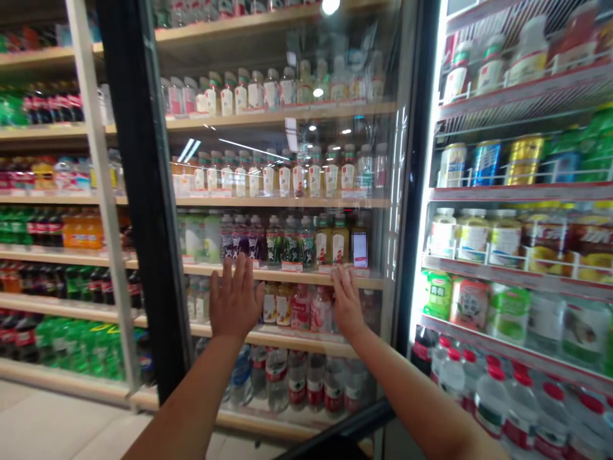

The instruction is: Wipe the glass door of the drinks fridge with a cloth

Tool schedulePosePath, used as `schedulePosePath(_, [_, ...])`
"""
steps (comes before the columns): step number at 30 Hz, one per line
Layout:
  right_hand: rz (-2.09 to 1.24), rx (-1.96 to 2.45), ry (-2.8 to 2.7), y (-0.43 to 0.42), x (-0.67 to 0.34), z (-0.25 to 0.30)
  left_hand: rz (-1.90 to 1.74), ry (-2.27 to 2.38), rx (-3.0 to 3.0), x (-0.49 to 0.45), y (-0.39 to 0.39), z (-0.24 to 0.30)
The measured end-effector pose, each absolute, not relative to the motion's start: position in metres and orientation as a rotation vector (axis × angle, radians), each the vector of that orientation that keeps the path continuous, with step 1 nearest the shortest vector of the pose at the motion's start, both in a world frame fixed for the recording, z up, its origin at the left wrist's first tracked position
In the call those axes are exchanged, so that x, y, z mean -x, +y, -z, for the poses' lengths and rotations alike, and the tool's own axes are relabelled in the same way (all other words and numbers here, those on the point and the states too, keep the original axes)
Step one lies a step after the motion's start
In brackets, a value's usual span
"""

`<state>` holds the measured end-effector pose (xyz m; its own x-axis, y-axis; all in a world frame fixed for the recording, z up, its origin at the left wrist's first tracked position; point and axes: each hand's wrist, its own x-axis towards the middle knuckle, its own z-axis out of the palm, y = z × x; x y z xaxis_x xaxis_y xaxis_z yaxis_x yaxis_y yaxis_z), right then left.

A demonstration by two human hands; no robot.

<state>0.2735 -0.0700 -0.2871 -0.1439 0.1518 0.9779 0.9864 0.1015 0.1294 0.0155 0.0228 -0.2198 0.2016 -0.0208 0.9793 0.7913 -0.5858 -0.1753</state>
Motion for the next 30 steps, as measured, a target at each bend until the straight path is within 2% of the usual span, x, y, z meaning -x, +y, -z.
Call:
schedulePosePath(4, [1.220, 0.981, -1.899, -0.059, -0.243, 0.270, 1.455, -0.735, 1.782, -0.015, 0.021, 0.220])
schedulePosePath(11, [1.095, 1.043, -1.445, -0.031, -0.184, 0.158, 1.453, -0.727, 1.790, -0.015, 0.018, 0.219])
schedulePosePath(17, [1.242, 0.910, -1.898, -0.021, -0.141, 0.089, 1.471, -0.709, 1.782, -0.014, 0.020, 0.220])
schedulePosePath(20, [1.227, 0.930, -1.853, -0.021, -0.144, 0.064, 1.471, -0.703, 1.788, -0.014, 0.021, 0.220])
schedulePosePath(24, [1.172, 1.007, -1.681, -0.022, -0.154, 0.054, 1.487, -0.704, 1.812, -0.014, 0.020, 0.220])
schedulePosePath(30, [1.250, 1.028, -1.772, -0.028, -0.177, 0.076, 1.519, -0.686, 1.836, -0.015, 0.020, 0.219])
